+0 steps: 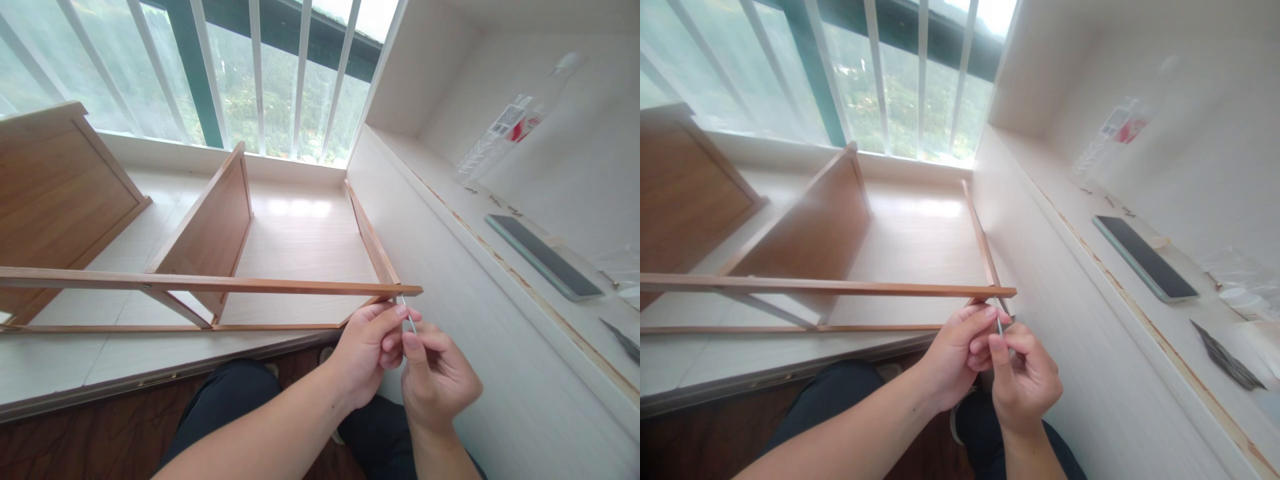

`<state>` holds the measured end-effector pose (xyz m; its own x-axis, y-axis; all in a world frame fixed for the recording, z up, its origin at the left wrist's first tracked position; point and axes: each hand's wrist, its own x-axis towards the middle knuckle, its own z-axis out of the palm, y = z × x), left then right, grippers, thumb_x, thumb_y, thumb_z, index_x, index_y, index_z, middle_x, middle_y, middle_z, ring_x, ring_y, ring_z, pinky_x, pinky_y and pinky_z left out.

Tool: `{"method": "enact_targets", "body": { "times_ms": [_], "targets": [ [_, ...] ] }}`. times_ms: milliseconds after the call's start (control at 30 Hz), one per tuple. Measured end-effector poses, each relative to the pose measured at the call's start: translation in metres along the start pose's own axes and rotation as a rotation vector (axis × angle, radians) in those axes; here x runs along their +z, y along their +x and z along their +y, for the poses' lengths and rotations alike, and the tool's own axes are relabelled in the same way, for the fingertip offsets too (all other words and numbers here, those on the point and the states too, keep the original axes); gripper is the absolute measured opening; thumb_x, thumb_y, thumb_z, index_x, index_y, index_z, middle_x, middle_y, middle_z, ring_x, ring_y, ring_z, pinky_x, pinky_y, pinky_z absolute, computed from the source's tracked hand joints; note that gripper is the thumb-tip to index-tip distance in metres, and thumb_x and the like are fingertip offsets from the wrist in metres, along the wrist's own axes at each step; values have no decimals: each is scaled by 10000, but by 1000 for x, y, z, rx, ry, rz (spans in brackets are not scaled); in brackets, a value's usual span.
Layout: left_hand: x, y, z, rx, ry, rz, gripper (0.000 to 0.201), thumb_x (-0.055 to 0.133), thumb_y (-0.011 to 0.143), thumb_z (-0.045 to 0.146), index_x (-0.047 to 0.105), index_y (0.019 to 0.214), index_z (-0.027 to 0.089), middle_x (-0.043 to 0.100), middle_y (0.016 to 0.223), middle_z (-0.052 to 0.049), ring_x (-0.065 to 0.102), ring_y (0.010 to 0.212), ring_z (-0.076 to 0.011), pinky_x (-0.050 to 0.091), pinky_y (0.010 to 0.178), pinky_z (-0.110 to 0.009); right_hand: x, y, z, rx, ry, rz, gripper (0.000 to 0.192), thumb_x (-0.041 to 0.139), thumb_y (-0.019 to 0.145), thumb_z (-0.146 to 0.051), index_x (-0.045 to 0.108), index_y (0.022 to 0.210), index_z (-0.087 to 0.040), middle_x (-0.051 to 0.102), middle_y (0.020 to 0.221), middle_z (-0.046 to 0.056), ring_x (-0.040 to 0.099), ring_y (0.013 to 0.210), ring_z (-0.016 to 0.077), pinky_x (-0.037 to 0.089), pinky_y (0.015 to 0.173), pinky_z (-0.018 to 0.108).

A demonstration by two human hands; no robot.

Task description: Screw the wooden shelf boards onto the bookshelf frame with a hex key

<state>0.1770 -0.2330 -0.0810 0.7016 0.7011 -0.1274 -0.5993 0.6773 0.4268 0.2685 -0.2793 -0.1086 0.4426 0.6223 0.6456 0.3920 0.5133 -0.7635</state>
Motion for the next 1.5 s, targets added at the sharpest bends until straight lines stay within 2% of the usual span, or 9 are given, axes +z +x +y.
{"method": "enact_targets", "body": {
  "times_ms": [167, 367, 600, 767, 900, 1033, 1167, 1267, 1500],
  "targets": [
    [-2, 1, -1, 1, -10, 3, 293, 734, 833, 388, 706, 881, 101, 319, 446, 103, 236, 393, -24, 130, 436, -200, -1, -1, 0, 92, 66, -13, 137, 711, 861, -175, 655, 737, -162, 701, 705, 30, 644, 535, 151, 497, 440, 247],
    [-3, 2, -2, -1, -23, 3, 285, 749, 822, 368, 709, 882, 92, 354, 440, 92, 314, 399, -30, 121, 421, -194, -3, 5, -2, 338, 258, -104, 221, 679, 894, -243, 654, 692, -157, 633, 604, 6, 641, 529, 148, 528, 450, 244],
    [-3, 3, 0, 1, 10, 20, 305, 759, 805, 388, 710, 877, 96, 370, 431, 86, 342, 399, -35, 126, 420, -195, -5, 13, 1, 385, 372, -171, 226, 639, 919, -261, 692, 728, -153, 651, 575, 15, 600, 433, 129, 489, 374, 220],
    [-2, 3, 1, 10, 24, 34, 309, 775, 786, 390, 699, 851, 98, 375, 433, 79, 378, 422, -51, 126, 416, -199, -5, 10, 4, 339, 369, -175, 229, 624, 932, -267, 700, 742, -166, 624, 567, -4, 619, 466, 135, 477, 375, 204],
    [-3, 3, 1, 24, 20, 28, 273, 748, 812, 364, 677, 837, 101, 368, 439, 86, 312, 407, -39, 127, 420, -200, -3, 4, 6, 290, 264, -146, 179, 627, 933, -270, 669, 790, -171, 645, 633, 2, 614, 499, 130, 469, 388, 202],
    [-3, 3, 0, 25, 22, 15, 252, 717, 840, 352, 669, 874, 106, 347, 454, 99, 242, 399, -29, 141, 430, -197, 1, -1, 7, 145, 113, -56, 73, 658, 908, -216, 651, 848, -175, 635, 697, -1, 609, 541, 125, 478, 429, 216],
    [-2, 2, -1, 11, 7, -1, 235, 707, 844, 347, 655, 852, 117, 342, 460, 98, 242, 405, -32, 143, 431, -193, 1, -2, 11, 4, -64, 31, 77, 683, 888, -228, 641, 848, -177, 651, 806, 24, 638, 666, 148, 543, 568, 286],
    [-1, 2, -1, 4, -22, -25, 228, 700, 843, 343, 653, 838, 121, 341, 454, 99, 238, 391, -30, 143, 423, -193, -1, 0, 12, -71, -82, 53, 48, 692, 877, -208, 655, 878, -176, 666, 876, 45, 652, 757, 164, 539, 630, 299],
    [0, 4, 1, -17, -54, -24, 282, 756, 780, 384, 654, 822, 124, 347, 441, 105, 238, 374, -24, 157, 411, -182, 0, 3, 12, -103, -100, 62, 69, 699, 883, -224, 650, 908, -183, 672, 876, 45, 663, 751, 167, 538, 633, 303]
  ]
}}
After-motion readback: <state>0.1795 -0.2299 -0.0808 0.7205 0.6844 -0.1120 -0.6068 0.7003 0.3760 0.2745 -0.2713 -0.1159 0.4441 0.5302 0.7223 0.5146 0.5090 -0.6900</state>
